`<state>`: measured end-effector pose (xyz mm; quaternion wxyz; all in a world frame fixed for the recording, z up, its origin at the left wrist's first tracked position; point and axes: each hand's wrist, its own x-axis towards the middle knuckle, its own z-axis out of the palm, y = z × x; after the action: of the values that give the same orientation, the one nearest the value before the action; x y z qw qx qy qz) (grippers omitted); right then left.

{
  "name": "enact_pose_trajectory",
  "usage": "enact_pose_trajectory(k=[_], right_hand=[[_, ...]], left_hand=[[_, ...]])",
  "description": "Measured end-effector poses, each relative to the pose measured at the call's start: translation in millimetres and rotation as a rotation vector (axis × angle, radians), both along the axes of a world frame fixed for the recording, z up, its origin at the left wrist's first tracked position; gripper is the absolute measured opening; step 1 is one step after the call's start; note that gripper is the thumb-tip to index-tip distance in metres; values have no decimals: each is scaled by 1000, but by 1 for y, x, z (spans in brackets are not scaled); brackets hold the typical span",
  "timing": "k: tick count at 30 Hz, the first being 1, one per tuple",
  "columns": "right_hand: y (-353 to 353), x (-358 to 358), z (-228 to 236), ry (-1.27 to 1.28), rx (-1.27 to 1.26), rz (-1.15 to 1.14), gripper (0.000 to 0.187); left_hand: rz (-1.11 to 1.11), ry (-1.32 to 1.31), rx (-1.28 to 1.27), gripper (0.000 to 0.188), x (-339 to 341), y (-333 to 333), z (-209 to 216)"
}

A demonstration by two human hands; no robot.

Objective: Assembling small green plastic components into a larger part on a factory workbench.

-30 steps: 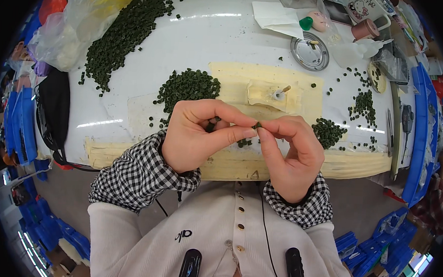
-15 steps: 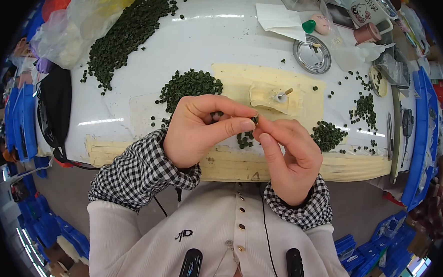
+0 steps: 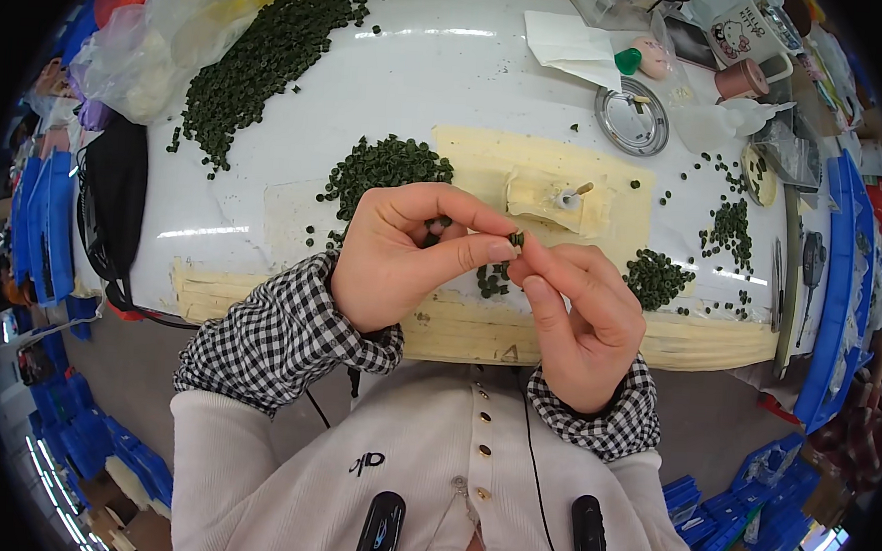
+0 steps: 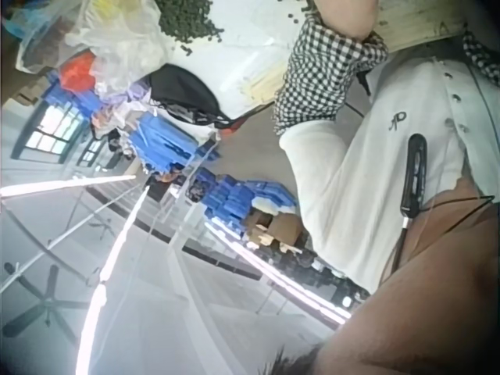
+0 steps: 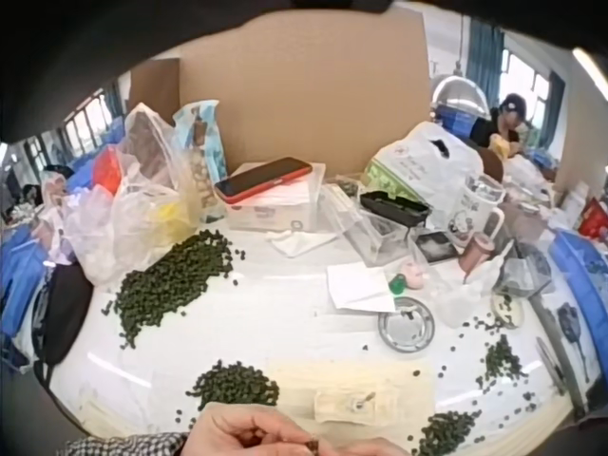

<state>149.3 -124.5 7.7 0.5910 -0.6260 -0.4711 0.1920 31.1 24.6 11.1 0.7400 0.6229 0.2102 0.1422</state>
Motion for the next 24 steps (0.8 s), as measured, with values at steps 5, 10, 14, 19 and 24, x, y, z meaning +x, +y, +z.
enact_pose_trajectory(k=[5,10,14,19,24], right_hand=[[0,2,0,2,-10,12,28],[-1,3,0,-13,-15,28,28],[-1,6,2,-42,-28,50,29],[-1,7,1,-83,-23,37,30],[0,13,2,-202,-2,-94,30]], left_hand=[[-22,3,75,14,-1,2,0],[16,-117,172,16,0,1,-10],[-27,-53,212,16,-3,3,-5],[-25,-2,143,15,-1,2,-1],[-22,21,102,13,-1,3,1]])
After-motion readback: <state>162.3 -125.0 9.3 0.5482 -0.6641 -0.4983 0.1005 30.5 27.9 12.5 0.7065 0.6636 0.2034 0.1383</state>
